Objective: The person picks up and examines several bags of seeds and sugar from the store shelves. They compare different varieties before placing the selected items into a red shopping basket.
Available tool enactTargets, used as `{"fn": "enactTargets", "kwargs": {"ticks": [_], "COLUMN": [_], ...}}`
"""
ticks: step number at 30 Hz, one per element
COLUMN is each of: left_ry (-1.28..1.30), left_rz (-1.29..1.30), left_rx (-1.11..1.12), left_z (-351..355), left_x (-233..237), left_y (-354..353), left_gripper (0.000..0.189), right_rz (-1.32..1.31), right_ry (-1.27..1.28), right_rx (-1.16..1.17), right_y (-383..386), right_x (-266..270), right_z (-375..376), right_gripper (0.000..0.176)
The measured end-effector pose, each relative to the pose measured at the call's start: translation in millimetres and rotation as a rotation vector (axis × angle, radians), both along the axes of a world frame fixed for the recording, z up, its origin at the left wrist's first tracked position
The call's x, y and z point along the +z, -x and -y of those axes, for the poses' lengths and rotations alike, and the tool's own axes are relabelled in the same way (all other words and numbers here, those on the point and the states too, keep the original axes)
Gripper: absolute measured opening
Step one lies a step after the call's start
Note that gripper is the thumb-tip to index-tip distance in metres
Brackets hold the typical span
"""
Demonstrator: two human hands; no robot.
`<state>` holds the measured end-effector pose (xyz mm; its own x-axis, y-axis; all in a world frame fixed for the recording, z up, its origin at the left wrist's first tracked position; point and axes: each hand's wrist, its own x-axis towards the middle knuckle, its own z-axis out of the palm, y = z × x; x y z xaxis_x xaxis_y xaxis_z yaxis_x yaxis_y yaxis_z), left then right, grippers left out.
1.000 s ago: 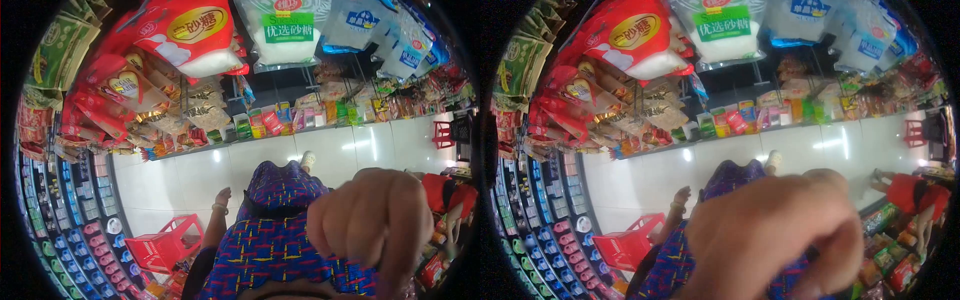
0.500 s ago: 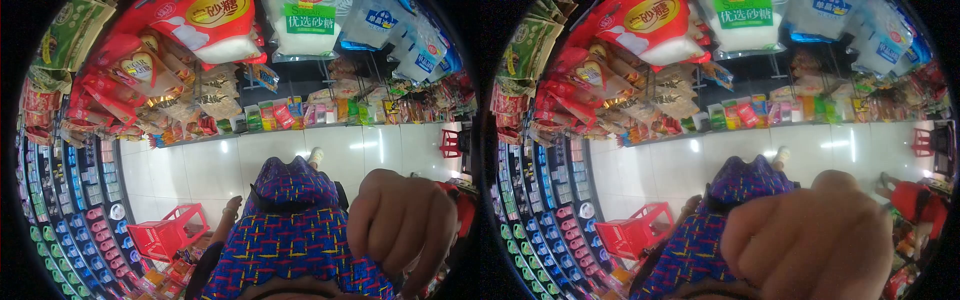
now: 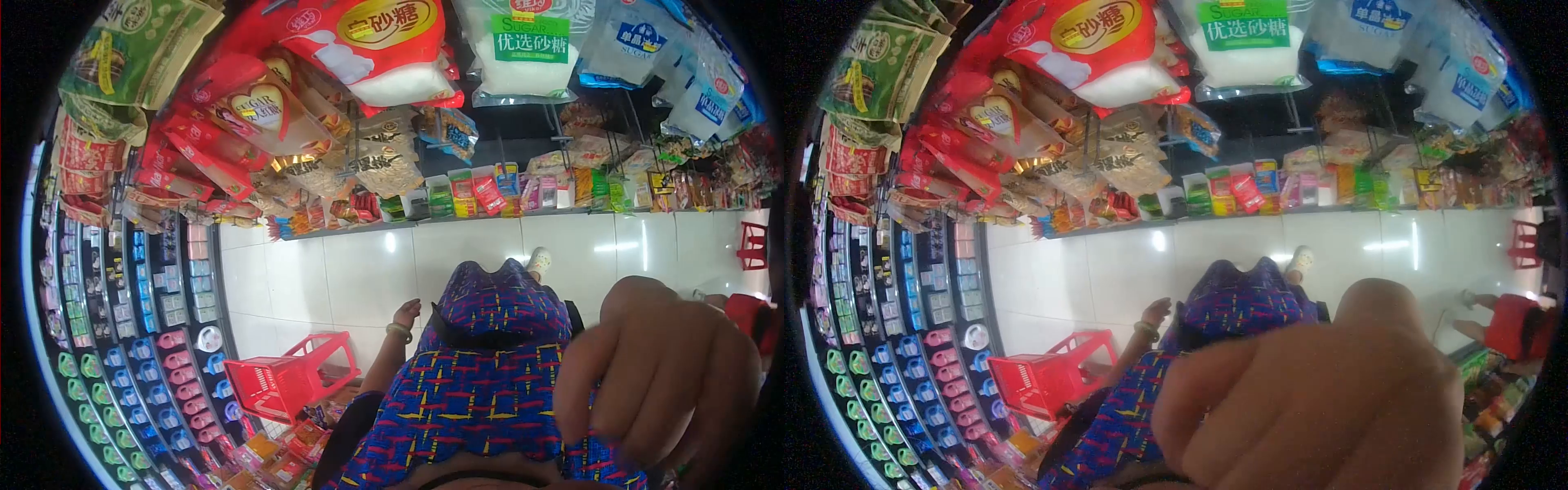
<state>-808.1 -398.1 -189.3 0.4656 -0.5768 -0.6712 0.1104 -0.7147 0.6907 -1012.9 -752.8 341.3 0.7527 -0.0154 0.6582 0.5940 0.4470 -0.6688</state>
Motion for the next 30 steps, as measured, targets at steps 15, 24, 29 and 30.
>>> {"fn": "enactTargets", "kwargs": {"ticks": [15, 24, 29, 30], "left_ry": [0.055, -0.038, -0.024, -0.013], "left_rz": [0.176, 0.115, 0.098, 0.142], "left_rx": [-0.243, -0.149, -0.092, -0.159], "left_z": [-70.3, -44.1, -52.6, -56.5], "left_x": [-77.3, -26.7, -33.2, -35.4], "left_y": [-12.9, 5.4, 2.6, 2.5], "left_gripper": [0.034, 0.043, 0.045, 0.045], "right_rz": [0.059, 0.064, 0.161, 0.161], "right_ry": [-0.036, 0.259, -0.111, -0.11], "right_rx": [0.033, 0.119, -0.234, -0.228], "right_y": [-7.3, -32.8, -21.1, -21.2], "right_x": [-13.3, 13.6, -13.8, -10.3], "right_z": [-19.2, -6.4, -46.6, -42.2], "right_gripper": [0.009, 0.008, 0.008, 0.008]}}
